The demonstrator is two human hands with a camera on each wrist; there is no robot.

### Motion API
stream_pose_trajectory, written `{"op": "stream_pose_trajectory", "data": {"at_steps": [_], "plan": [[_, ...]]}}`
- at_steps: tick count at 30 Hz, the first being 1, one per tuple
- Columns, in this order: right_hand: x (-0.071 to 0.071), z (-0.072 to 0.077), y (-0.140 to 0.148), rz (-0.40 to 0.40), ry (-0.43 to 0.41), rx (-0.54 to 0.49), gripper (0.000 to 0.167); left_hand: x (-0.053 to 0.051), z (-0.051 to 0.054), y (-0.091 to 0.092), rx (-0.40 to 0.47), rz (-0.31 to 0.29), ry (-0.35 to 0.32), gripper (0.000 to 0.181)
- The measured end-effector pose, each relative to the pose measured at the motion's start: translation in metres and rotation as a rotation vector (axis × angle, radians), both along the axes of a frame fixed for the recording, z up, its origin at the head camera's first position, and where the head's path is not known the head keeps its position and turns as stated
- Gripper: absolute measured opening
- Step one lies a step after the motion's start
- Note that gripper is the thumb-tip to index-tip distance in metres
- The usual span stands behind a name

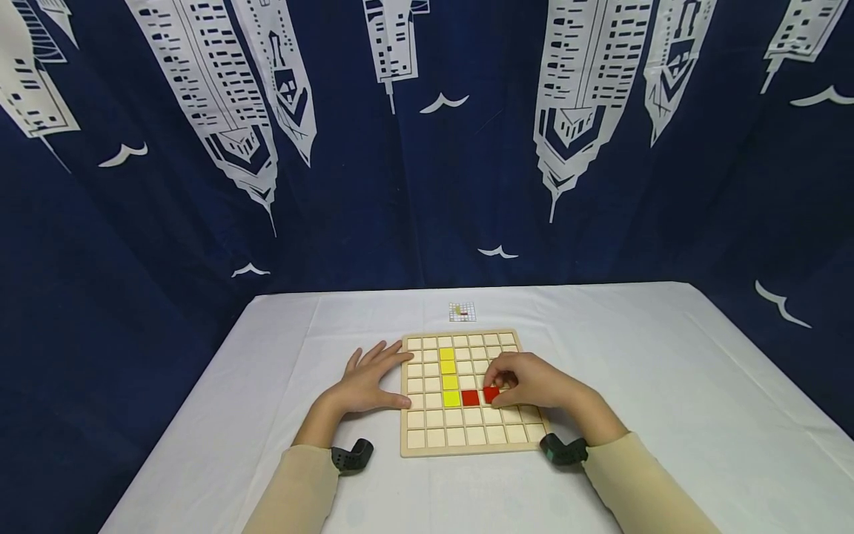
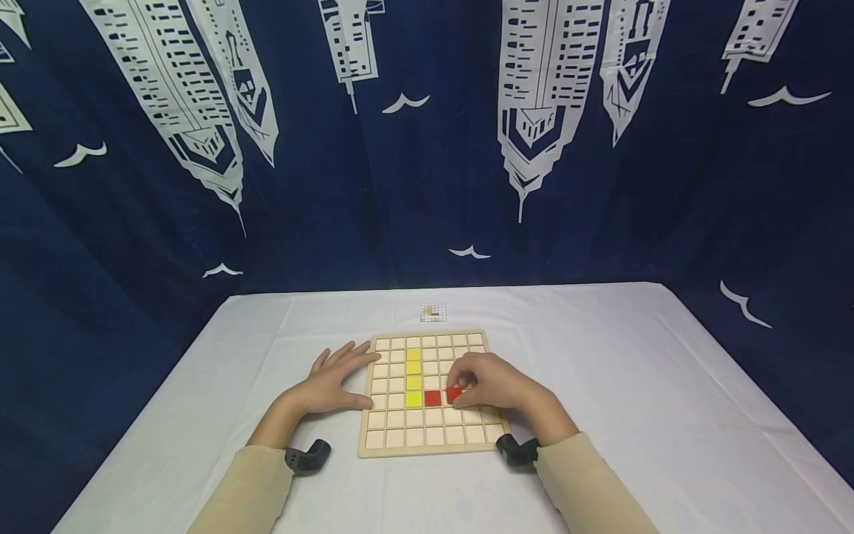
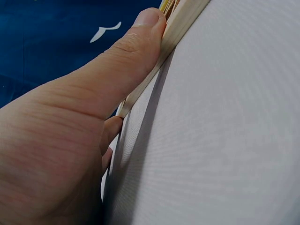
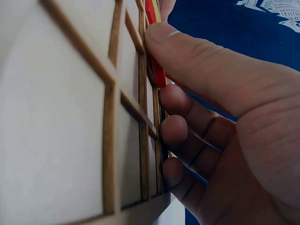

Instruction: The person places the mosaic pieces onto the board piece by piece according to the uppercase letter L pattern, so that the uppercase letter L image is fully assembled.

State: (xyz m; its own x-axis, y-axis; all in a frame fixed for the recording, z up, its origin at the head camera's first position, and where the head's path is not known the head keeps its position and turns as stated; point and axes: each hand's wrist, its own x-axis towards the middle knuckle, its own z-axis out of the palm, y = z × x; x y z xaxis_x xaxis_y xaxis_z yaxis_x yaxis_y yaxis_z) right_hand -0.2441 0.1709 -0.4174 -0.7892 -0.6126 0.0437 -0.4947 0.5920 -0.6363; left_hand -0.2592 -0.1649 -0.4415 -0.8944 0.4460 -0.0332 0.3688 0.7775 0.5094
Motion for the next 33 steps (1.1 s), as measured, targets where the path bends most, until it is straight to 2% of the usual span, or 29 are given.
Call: {"op": "stream_pose_trajectory", "data": {"at_steps": [11, 18, 26, 30, 33], "plan": [[0.0027, 0.0007, -0.0034, 0.023, 0.026, -0.032, 0.021, 0.0004, 0.0004, 0.0, -0.011, 0.002, 0.003, 0.091], [0.0038, 0.0015, -0.0055, 0.017, 0.007, -0.023, 0.02, -0.0001, 0.0006, 0.0002, -0.008, -0.001, 0.002, 0.091], [0.0032, 0.0014, -0.0032, -0.003, 0.011, -0.022, 0.009, -0.002, -0.0009, 0.0016, -0.002, -0.001, 0.0, 0.091], [0.0024, 0.0045, -0.0013, -0.049, 0.054, -0.034, 0.006, -0.001, 0.0003, 0.0011, 0.01, 0.007, -0.019, 0.086], [0.0011, 0.0098, 0.0014, -0.116, 0.138, -0.045, 0.012, 0.0, 0.0031, 0.001, 0.018, 0.019, -0.02, 0.081]]}}
